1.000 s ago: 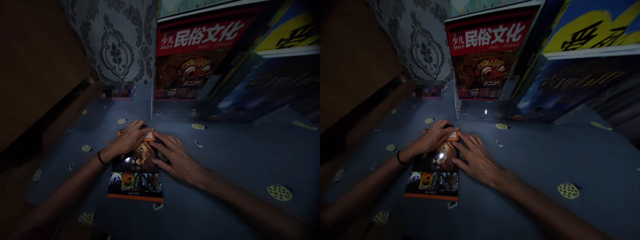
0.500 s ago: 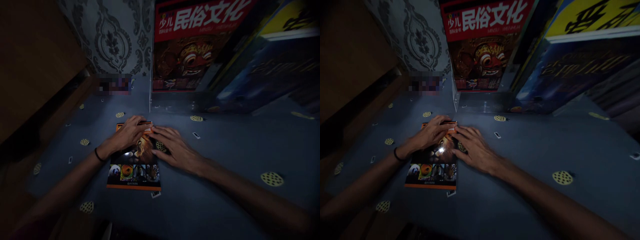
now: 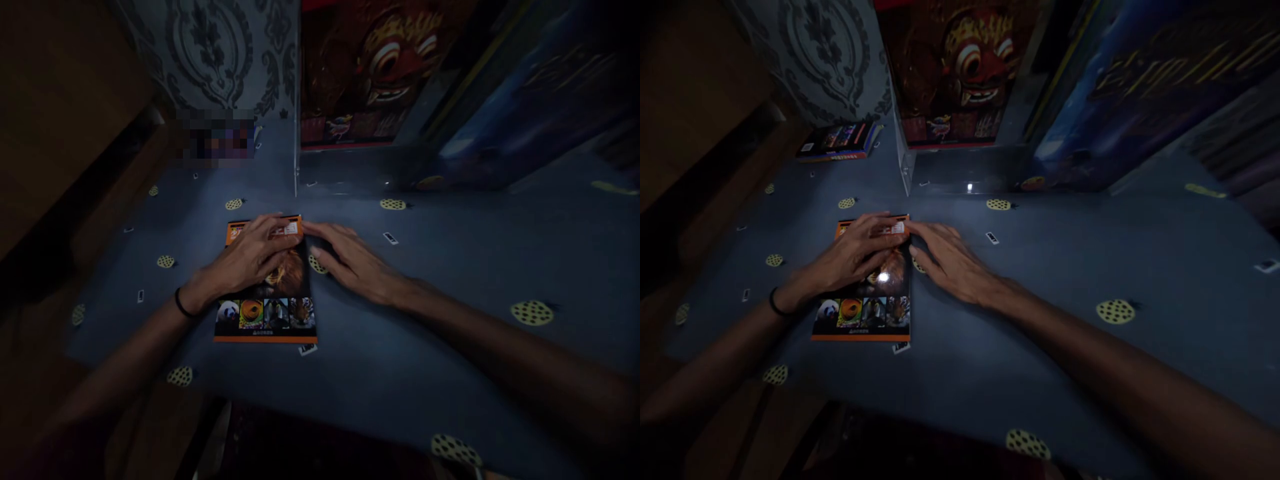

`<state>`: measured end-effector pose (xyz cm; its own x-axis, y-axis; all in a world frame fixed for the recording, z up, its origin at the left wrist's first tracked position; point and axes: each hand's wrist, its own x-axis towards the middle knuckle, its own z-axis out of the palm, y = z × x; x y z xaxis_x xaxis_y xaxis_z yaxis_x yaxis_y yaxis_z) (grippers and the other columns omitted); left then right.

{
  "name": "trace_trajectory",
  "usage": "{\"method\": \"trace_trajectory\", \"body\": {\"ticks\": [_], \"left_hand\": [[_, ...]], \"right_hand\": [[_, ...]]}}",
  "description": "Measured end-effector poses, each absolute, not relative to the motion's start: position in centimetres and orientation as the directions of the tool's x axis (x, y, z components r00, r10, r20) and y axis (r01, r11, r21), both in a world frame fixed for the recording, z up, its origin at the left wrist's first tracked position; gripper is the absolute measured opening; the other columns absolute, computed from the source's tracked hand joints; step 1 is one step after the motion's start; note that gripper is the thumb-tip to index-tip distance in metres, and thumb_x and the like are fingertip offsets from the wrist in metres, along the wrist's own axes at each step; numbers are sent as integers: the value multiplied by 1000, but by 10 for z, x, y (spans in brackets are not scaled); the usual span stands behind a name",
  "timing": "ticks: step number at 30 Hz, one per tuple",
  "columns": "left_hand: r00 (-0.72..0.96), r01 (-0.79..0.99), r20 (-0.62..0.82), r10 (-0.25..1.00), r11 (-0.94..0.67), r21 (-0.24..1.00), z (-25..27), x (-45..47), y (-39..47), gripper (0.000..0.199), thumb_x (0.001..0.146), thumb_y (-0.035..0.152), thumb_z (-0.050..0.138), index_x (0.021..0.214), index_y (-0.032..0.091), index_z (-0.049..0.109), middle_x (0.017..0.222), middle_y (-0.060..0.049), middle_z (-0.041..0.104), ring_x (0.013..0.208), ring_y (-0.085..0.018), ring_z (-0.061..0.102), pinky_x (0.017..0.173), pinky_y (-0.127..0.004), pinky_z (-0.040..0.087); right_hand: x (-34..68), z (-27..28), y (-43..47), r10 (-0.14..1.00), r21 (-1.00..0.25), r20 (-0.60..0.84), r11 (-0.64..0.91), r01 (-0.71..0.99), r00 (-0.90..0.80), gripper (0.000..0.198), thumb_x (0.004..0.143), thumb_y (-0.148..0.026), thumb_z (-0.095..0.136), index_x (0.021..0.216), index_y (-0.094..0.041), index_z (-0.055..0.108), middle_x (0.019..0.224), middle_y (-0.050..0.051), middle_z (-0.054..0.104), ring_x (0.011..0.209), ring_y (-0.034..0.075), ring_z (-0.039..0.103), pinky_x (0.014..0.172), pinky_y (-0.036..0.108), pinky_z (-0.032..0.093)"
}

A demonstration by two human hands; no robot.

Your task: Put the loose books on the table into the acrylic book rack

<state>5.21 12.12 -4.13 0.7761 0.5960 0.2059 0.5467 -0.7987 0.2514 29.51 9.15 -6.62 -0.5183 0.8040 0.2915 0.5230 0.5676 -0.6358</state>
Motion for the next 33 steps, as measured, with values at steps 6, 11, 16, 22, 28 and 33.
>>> {"method": "trace_trajectory", "body": {"ticks": [6,11,16,22,28,33], "left_hand": [[819,466,208,535,-831,305,-37,50,93,35,102,22,49,134,29,60,144,-9,51,143,-29,40,114,-59,40],[838,420,213,502,-843,335,-31,48,64,37,99,21,55,135,31,59,142,-9,53,144,-29,39,116,-60,38],[858,430,143,493,-843,323,-27,43,34,35,99,23,56,133,32,61,148,-8,49,148,-29,35,119,-56,36],[871,442,100,482,-855,272,-31,40,11,45,97,19,58,139,34,55,148,-8,50,146,-29,36,122,-60,29],[855,474,130,502,-858,198,-36,41,2,46,97,20,58,141,32,54,146,-9,51,145,-29,38,120,-59,33],[832,487,186,523,-848,209,-38,42,-1,44,97,17,57,138,31,57,144,-9,53,141,-26,41,120,-56,36]], "right_hand": [[294,-69,93,768,-576,324,623,530,-552,45,101,-29,38,144,-27,52,141,9,62,133,29,54,111,60,39],[294,-74,94,728,-505,370,679,533,-577,42,98,-33,47,138,-23,58,142,12,61,133,31,54,109,60,40],[294,-79,93,718,-450,381,694,562,-583,44,98,-39,50,139,-24,58,145,11,59,133,33,53,108,59,41],[293,-81,93,714,-416,385,700,581,-585,45,98,-40,50,140,-24,57,146,12,58,132,33,53,107,58,40],[285,-73,79,642,-251,479,754,607,-599,38,98,-33,49,130,-19,63,140,15,62,129,34,54,106,58,42],[275,-67,62,532,-190,538,832,521,-654,32,98,-25,49,123,-17,67,124,14,71,117,29,62,102,53,47]]}}
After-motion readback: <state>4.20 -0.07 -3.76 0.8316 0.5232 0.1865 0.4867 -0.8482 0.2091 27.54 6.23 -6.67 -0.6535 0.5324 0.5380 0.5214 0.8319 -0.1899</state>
